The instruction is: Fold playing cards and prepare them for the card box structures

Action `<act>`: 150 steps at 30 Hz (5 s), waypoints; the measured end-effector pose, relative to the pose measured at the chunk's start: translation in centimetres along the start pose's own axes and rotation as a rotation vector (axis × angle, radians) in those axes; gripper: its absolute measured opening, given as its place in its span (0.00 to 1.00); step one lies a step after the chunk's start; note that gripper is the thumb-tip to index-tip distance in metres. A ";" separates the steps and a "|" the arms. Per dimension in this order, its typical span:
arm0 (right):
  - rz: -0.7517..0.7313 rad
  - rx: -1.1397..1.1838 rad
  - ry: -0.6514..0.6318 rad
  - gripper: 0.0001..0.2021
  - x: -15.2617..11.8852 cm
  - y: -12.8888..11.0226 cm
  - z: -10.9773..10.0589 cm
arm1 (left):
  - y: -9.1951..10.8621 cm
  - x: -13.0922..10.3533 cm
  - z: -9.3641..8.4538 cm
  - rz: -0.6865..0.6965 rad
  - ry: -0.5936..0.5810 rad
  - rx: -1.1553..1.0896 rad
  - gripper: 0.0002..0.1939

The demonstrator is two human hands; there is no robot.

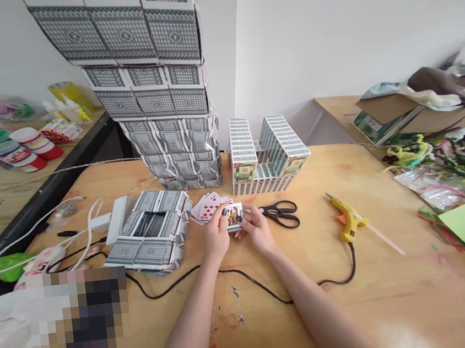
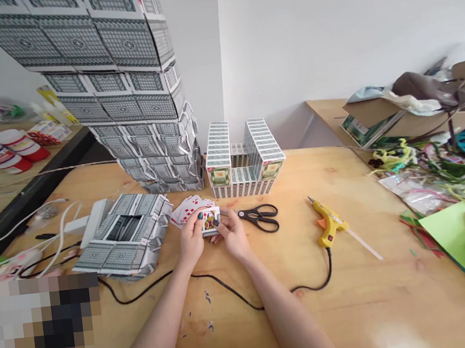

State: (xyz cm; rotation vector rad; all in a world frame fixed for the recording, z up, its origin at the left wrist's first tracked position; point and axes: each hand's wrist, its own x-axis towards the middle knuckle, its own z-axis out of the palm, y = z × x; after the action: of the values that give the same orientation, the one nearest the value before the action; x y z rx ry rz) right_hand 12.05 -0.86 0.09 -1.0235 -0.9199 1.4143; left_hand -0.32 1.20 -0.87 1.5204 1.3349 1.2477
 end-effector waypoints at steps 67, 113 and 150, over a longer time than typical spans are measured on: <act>0.066 -0.002 -0.045 0.13 0.4 0.5 -0.1 | 0.5 -0.7 -0.2 0.232 0.047 0.297 0.13; 0.221 0.456 -0.217 0.12 0.4 -0.9 -0.6 | 1.0 -0.1 -0.6 0.352 -0.094 0.088 0.13; 0.378 0.473 -0.192 0.16 0.3 -0.1 -0.2 | 1.0 -0.7 -0.5 0.355 0.200 0.334 0.09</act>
State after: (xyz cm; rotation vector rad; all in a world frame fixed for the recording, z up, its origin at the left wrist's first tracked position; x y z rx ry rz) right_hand 12.23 -0.52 0.12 -0.7292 -0.4935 1.9594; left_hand -0.52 0.27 0.09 1.9748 1.5039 1.4813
